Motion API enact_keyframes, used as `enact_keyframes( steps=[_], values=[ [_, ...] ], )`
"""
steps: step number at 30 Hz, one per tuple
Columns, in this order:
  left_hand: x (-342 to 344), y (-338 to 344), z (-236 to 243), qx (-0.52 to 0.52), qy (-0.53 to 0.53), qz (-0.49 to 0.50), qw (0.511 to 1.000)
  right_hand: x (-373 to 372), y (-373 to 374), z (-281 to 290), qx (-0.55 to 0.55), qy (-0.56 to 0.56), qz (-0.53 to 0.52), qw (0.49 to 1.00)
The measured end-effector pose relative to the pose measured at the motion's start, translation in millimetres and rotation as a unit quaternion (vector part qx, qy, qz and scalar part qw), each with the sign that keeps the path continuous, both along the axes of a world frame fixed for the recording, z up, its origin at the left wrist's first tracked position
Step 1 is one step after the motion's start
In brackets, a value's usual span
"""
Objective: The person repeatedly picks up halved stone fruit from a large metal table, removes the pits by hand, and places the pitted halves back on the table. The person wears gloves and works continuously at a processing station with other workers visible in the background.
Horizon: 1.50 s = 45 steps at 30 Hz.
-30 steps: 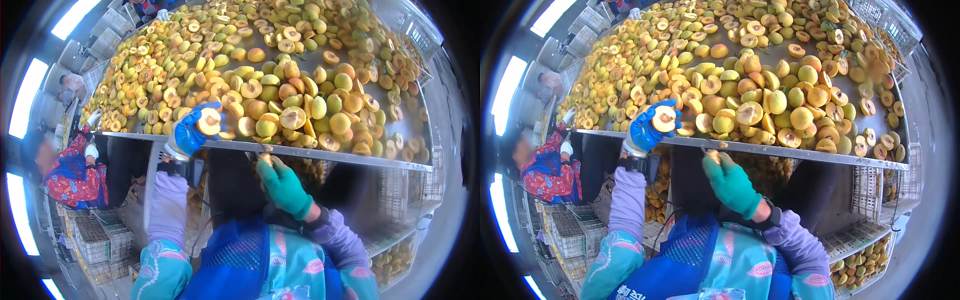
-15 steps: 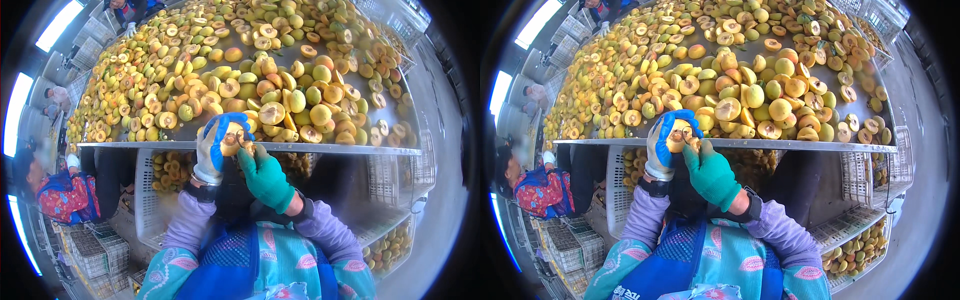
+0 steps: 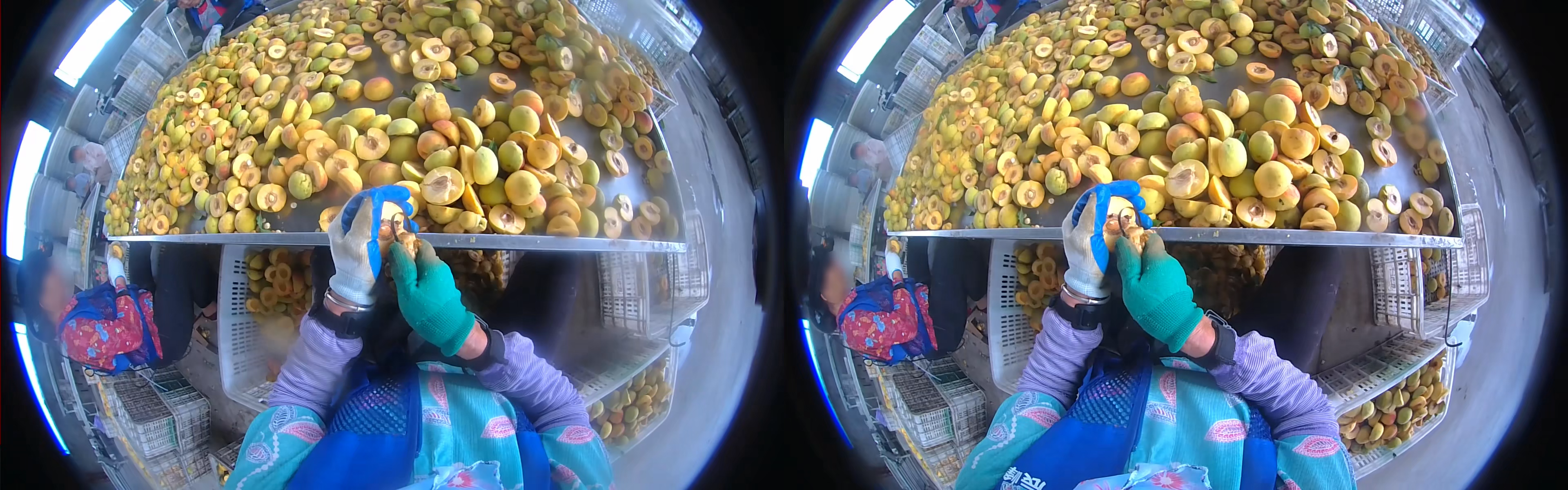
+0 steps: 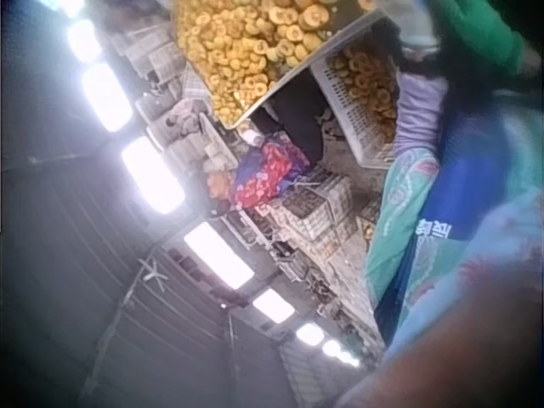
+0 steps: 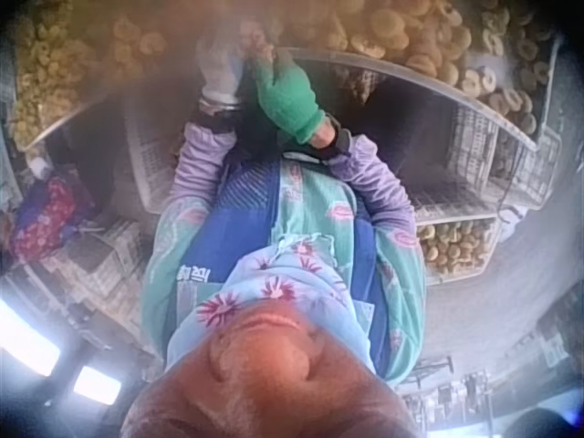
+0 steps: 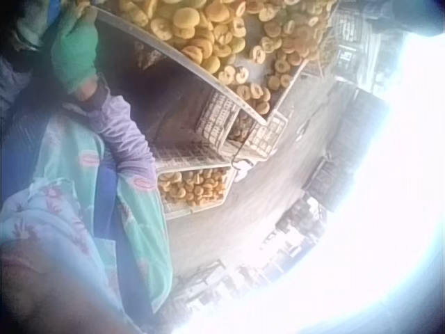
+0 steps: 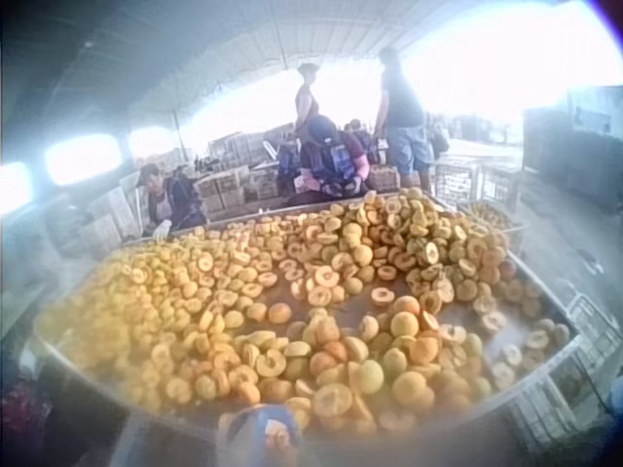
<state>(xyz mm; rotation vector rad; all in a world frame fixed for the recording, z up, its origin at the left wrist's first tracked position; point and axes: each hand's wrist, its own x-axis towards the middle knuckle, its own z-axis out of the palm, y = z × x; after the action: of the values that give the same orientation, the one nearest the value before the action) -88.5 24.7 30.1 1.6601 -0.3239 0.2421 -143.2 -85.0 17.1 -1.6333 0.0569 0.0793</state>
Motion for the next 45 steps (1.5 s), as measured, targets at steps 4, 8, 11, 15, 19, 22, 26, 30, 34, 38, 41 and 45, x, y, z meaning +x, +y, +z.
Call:
enact_keyframes(
  steps=[4,8,11,15,19,22,26,30,34,38,41,45],
  values=[
    [0,4,-6,-0.038,0.089,-0.019,0.995,-5,3,-4,-0.003,-0.004,0.000,1.000],
    [2,1,-10,-0.168,0.193,-0.033,0.966,-5,2,1,0.085,0.064,0.021,0.994],
    [3,-2,-11,-0.190,0.187,-0.028,0.963,2,-8,19,0.193,0.197,0.072,0.959],
    [5,-14,-10,-0.180,0.139,0.004,0.974,4,-8,20,0.219,0.208,0.080,0.950],
    [9,-10,-13,-0.151,0.188,-0.014,0.970,6,-8,4,0.247,0.216,0.085,0.941],
    [15,-5,-13,-0.121,0.163,-0.039,0.978,5,-6,1,0.305,0.236,0.108,0.916],
    [20,-8,10,-0.124,0.235,-0.102,0.959,10,-16,10,0.291,0.223,0.091,0.926],
    [25,-7,14,-0.016,0.211,-0.088,0.973,11,-21,10,0.255,0.193,0.086,0.944],
    [31,-16,12,-0.066,0.222,-0.104,0.967,16,-34,17,0.543,0.295,0.173,0.767],
    [38,-19,-7,0.052,0.079,-0.138,0.986,10,-35,14,0.512,0.279,0.136,0.801],
    [44,-25,-3,0.023,0.118,-0.177,0.977,9,-32,15,0.463,0.247,0.108,0.844],
    [49,-28,-8,0.119,-0.111,-0.190,0.968,14,-40,14,0.569,0.285,0.161,0.754]
  ],
)
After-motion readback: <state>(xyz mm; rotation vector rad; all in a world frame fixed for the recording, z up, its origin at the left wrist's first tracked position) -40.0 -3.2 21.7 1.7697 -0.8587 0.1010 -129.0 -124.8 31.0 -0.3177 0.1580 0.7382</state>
